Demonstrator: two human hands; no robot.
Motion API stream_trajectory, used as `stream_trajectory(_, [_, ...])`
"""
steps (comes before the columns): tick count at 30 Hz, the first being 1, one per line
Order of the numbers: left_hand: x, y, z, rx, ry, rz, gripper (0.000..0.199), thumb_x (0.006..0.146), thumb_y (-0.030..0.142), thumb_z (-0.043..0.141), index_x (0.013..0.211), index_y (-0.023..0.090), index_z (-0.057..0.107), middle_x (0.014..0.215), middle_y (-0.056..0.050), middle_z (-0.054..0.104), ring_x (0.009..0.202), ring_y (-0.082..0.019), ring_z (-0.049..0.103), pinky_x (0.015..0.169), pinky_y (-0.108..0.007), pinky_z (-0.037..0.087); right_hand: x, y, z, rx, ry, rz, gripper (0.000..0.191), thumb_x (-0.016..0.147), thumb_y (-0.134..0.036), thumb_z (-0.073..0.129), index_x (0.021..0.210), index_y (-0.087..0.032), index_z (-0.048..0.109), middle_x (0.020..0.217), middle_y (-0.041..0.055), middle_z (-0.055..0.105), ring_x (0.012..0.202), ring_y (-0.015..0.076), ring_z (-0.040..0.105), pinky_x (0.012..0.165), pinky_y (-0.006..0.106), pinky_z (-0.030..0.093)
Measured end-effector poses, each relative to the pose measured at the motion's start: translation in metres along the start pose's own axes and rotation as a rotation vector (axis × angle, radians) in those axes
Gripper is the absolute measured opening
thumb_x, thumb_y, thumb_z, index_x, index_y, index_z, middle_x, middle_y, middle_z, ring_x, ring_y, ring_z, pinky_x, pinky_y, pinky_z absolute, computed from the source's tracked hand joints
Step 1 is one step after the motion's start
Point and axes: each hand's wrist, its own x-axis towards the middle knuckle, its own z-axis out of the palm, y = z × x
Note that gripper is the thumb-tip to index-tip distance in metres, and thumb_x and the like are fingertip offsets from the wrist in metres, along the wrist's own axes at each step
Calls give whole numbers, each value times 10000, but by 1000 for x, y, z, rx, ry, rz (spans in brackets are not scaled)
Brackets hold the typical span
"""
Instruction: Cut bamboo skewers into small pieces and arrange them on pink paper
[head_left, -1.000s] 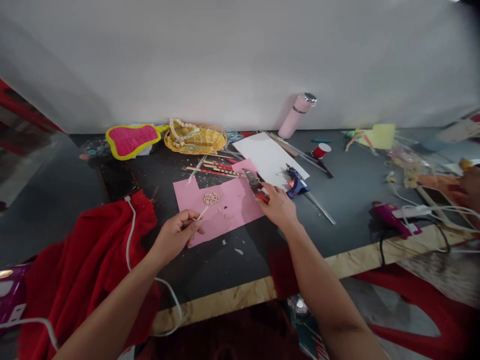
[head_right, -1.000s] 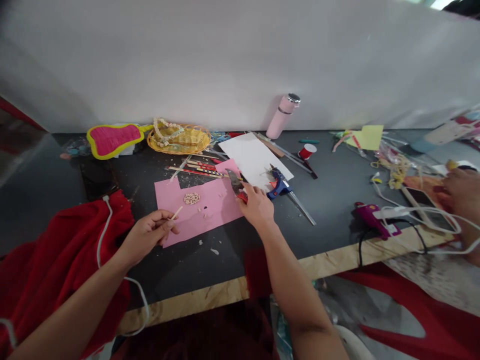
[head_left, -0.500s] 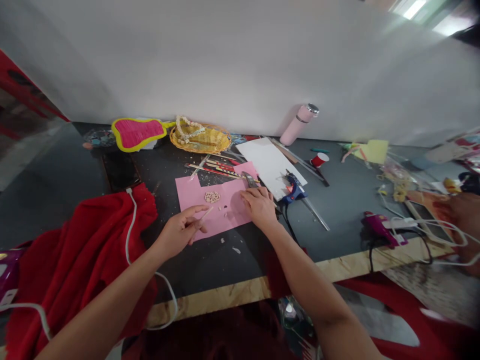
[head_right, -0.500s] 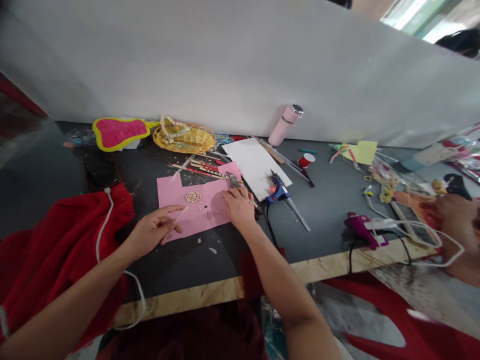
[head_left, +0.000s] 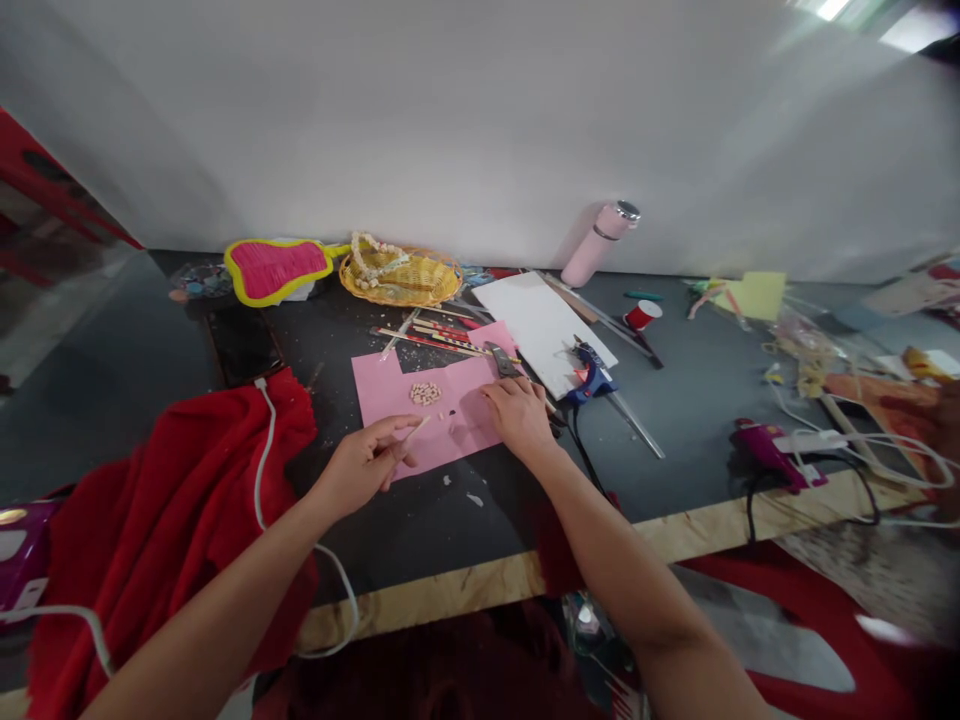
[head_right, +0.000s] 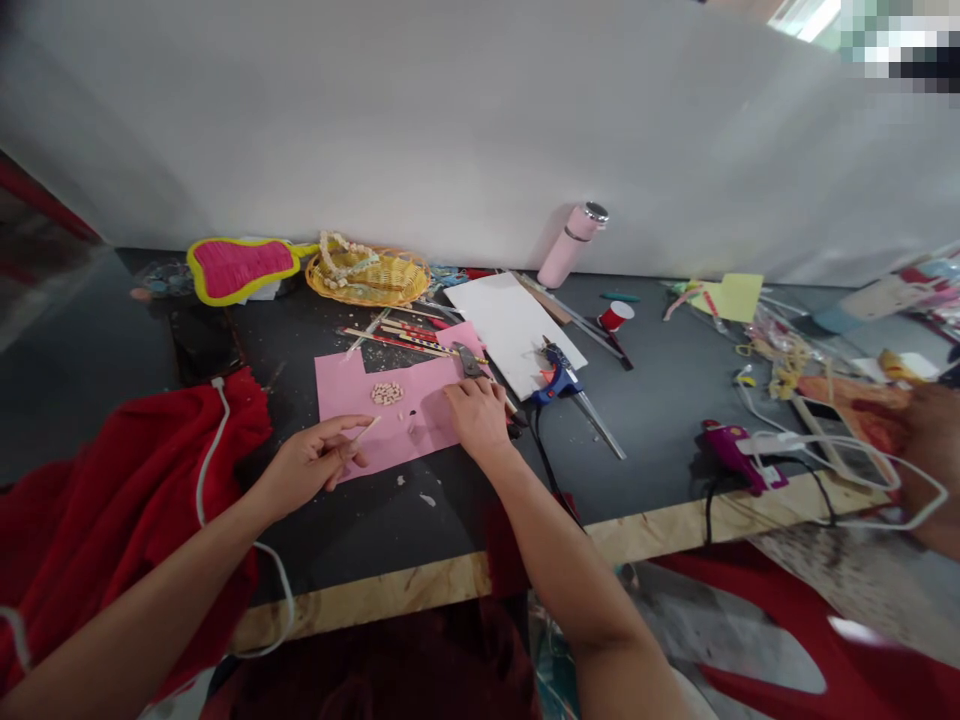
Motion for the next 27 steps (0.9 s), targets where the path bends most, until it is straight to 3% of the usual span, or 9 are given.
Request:
stream_trajectory(9, [1, 0, -2, -44, 12, -1, 411, 804, 297, 523, 1187, 149, 536, 709, -33, 670, 394, -46, 423, 427, -182, 366, -6, -5, -6, -28, -1, -75, 202, 927, -253, 437, 950, -210, 633, 1026, 64, 633, 1005, 234, 452, 845, 367, 268])
stream_trajectory(14, [1, 0, -4, -99, 37, 20, 443, 791, 303, 542, 1206, 147, 527, 715, -34, 666, 413, -52, 419, 420, -176, 371, -14, -25, -19, 2, -154, -350, 210, 910, -175, 426, 990, -212, 617, 982, 61, 631, 938, 210, 476, 797, 333, 305])
stream_trajectory(17, [1, -1, -5, -109, 45, 30, 448, 791, 304, 544, 1212, 153, 530, 712, -30, 664, 409, -53, 418, 416, -175, 374, -11, -39, -21, -36, -178, -432, 215, 894, -164, 445, 1013, -221, 615, 978, 66, 630, 947, 224, 477, 809, 352, 311])
stream_trajectory(21, [2, -4, -5, -92, 39, 60, 444, 801, 304, 534, 1224, 171, 536, 701, -21, 661, 402, -53, 426, 412, -173, 374, 10, -49, -13, -24, -172, -404, 225, 896, -156, 455, 1055, -209, 607, 1019, 84, 627, 981, 225, 480, 838, 351, 323])
stream_trajectory(27, [2, -5, -7, -90, 41, 81, 447, 814, 310, 522, 1240, 174, 532, 683, -15, 654, 392, -52, 436, 411, -171, 366, 29, -43, -5, 156, -111, -339, 209, 899, -122, 439, 996, -163, 619, 982, 84, 633, 926, 199, 515, 872, 341, 368])
